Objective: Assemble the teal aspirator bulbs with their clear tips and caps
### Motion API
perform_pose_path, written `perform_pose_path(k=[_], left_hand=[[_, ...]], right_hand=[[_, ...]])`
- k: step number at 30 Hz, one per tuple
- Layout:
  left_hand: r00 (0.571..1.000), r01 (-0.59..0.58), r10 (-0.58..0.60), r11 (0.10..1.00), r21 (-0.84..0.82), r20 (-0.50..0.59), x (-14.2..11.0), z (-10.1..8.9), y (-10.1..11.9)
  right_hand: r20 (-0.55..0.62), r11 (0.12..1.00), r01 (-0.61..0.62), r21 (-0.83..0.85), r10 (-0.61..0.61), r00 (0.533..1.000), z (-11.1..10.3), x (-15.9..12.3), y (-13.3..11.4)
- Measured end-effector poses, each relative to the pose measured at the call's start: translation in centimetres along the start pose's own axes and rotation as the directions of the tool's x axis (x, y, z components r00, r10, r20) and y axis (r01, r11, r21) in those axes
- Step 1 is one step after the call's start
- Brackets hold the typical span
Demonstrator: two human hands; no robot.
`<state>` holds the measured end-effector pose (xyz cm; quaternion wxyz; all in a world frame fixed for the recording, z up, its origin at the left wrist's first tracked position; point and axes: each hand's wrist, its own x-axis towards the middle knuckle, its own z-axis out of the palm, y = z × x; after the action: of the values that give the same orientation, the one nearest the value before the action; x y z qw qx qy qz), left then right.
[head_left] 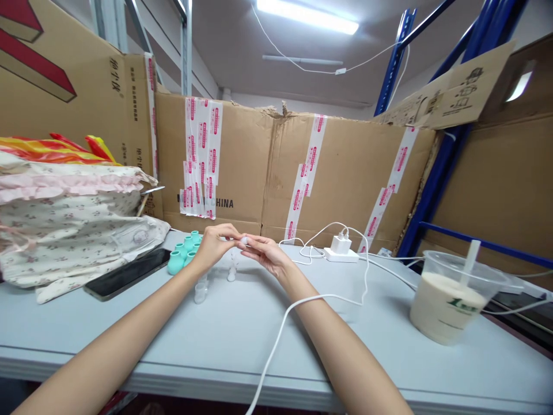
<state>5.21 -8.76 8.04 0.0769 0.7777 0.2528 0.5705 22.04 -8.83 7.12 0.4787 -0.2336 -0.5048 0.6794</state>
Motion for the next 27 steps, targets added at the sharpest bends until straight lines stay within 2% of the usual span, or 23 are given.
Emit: perform_pose_path(k=[15,22,27], left_hand=[[0.987,-0.159,0.159,0.982,0.100,0.005,0.1,0.0,1.4],[0.993,-0.001,0.005,0.999,0.035,-0.114,0.1,0.2,1.3],[0.990,0.056,-0.054,0.998,0.009,-0.134,0.0,0.3,1.1]], right_hand=[[0.038,0.991,-0.114,0.073,0.111,0.993,0.4,-0.6,-1.4],[-0.042,0.999,0.007,0.045,-0.005,0.999,1.2,-0.4,-1.2],[-0.093,0.998,0.050,0.027,-0.047,0.995,1.7,-0.3,-0.9]])
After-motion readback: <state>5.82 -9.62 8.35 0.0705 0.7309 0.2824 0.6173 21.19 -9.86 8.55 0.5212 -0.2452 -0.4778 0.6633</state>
